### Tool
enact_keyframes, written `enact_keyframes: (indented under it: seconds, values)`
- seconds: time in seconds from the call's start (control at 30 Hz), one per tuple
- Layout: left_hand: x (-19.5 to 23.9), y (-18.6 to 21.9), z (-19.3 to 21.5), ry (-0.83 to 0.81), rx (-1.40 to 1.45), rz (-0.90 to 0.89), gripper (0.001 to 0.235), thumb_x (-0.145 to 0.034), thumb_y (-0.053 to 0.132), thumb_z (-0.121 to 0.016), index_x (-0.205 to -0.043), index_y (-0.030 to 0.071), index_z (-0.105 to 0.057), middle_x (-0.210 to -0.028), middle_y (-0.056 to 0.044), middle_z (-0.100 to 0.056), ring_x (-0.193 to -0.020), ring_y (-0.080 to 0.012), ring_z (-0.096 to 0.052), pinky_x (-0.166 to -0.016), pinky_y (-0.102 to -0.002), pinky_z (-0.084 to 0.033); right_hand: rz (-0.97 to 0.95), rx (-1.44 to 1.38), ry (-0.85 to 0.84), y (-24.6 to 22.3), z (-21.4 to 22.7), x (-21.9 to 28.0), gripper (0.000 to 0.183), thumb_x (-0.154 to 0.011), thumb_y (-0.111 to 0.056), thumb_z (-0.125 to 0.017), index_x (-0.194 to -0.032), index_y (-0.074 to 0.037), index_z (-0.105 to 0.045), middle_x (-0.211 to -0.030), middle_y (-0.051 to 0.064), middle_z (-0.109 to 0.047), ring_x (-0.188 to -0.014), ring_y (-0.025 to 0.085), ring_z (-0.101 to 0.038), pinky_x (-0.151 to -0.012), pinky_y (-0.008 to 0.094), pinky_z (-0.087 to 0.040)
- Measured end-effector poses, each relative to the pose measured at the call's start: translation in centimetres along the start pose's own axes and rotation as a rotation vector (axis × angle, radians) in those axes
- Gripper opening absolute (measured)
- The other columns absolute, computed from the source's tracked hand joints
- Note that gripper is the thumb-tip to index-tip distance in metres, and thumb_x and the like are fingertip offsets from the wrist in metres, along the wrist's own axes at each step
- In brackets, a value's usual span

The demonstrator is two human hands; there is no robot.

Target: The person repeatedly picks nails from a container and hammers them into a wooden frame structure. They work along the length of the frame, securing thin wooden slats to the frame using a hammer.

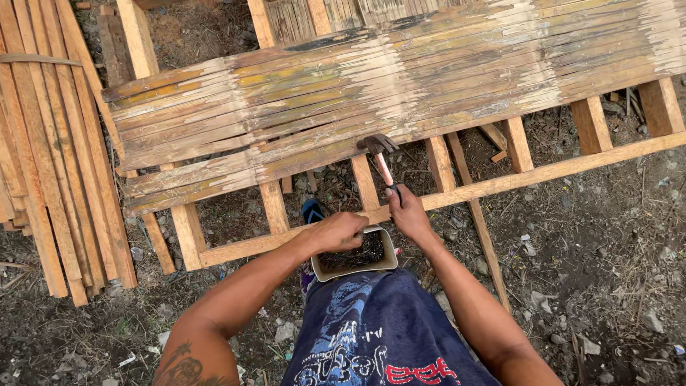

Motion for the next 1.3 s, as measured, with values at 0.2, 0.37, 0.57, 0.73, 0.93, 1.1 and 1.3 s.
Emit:
enact_keyframes:
  seconds: [0.2, 0.37, 0.57, 0.73, 0.93, 1.1, 1.3]
  values:
    - [0.2, -1.6, -1.9, -0.314, -0.163, 0.035, 0.019, -0.088, 0.022, -0.07, -0.09, 0.004, -0.064, -0.082, -0.019, -0.069, -0.079, -0.0407, -0.067, -0.071, -0.052, -0.052, -0.033, -0.006, 0.002, -0.5, 0.5, -0.4, 0.033, -0.107, -0.032, -0.053, -0.093, -0.002, -0.055, -0.065, 0.01, -0.058, -0.058, 0.019, -0.055, -0.057, 0.039, -0.047]
    - [-0.2, -1.4, 0.1, -0.252, -0.025, 0.205, 0.022, -0.096, 0.02, -0.064, -0.102, 0.0, -0.058, -0.077, -0.021, -0.069, -0.072, -0.0343, -0.072, -0.068, -0.048, -0.055, -0.074, -0.005, -0.038, -0.5, 0.5, -0.5, 0.033, -0.108, -0.033, -0.051, -0.095, -0.003, -0.056, -0.065, 0.01, -0.058, -0.059, 0.017, -0.055, -0.055, 0.04, -0.046]
    - [-6.3, -5.2, 8.6, 0.452, 0.177, 0.155, 0.014, -0.098, 0.01, -0.062, -0.108, 0.001, -0.061, -0.091, -0.015, -0.076, -0.083, -0.0223, -0.078, -0.07, -0.037, -0.062, -0.079, 0.034, -0.023, -1.7, 0.6, -1.6, 0.033, -0.107, -0.035, -0.05, -0.1, -0.004, -0.055, -0.063, 0.012, -0.061, -0.056, 0.022, -0.059, -0.054, 0.043, -0.047]
    - [-10.8, -10.1, 12.4, 0.776, 0.098, 0.353, 0.014, -0.097, 0.012, -0.069, -0.109, 0.005, -0.066, -0.107, -0.012, -0.076, -0.102, -0.0278, -0.073, -0.088, -0.043, -0.058, 0.04, 0.082, 0.022, -4.1, 1.2, -3.4, 0.033, -0.108, -0.036, -0.048, -0.102, -0.004, -0.054, -0.065, 0.014, -0.064, -0.057, 0.029, -0.064, -0.056, 0.045, -0.047]
    - [-13.0, -13.3, 12.5, 0.876, -0.154, 0.284, 0.015, -0.086, 0.016, -0.077, -0.099, 0.012, -0.072, -0.141, -0.008, -0.063, -0.144, -0.0299, -0.042, -0.119, -0.05, -0.025, 0.092, 0.132, 0.023, -6.1, 2.3, -4.9, 0.024, -0.109, -0.03, -0.046, -0.107, -0.006, -0.05, -0.064, 0.018, -0.062, -0.057, 0.037, -0.065, -0.053, 0.049, -0.046]
    - [-13.6, -15.1, 11.6, 0.831, -0.144, 0.313, 0.014, -0.09, 0.016, -0.075, -0.103, 0.012, -0.074, -0.146, -0.005, -0.06, -0.149, -0.0276, -0.038, -0.121, -0.051, -0.022, 0.415, 0.215, 0.18, -6.9, 0.9, -7.1, 0.02, -0.108, -0.021, -0.047, -0.109, -0.002, -0.047, -0.071, 0.024, -0.061, -0.064, 0.049, -0.061, -0.054, 0.053, -0.044]
    - [-12.6, -15.1, 12.4, 0.732, -0.13, 0.406, 0.039, -0.091, 0.026, -0.075, -0.125, 0.014, -0.062, -0.16, -0.004, -0.044, -0.156, -0.0252, -0.028, -0.127, -0.052, -0.013, 0.027, 0.345, -0.084, -7.1, 0.7, -8.8, 0.024, -0.114, -0.025, -0.043, -0.105, -0.003, -0.047, -0.06, 0.019, -0.059, -0.052, 0.041, -0.062, -0.047, 0.05, -0.046]
Point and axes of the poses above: each hand's wrist, its own x-axis away from the middle knuckle, its own z-axis out of the back of the hand, y = z × x, the point moved 1 cm from there along -x, towards the middle knuckle
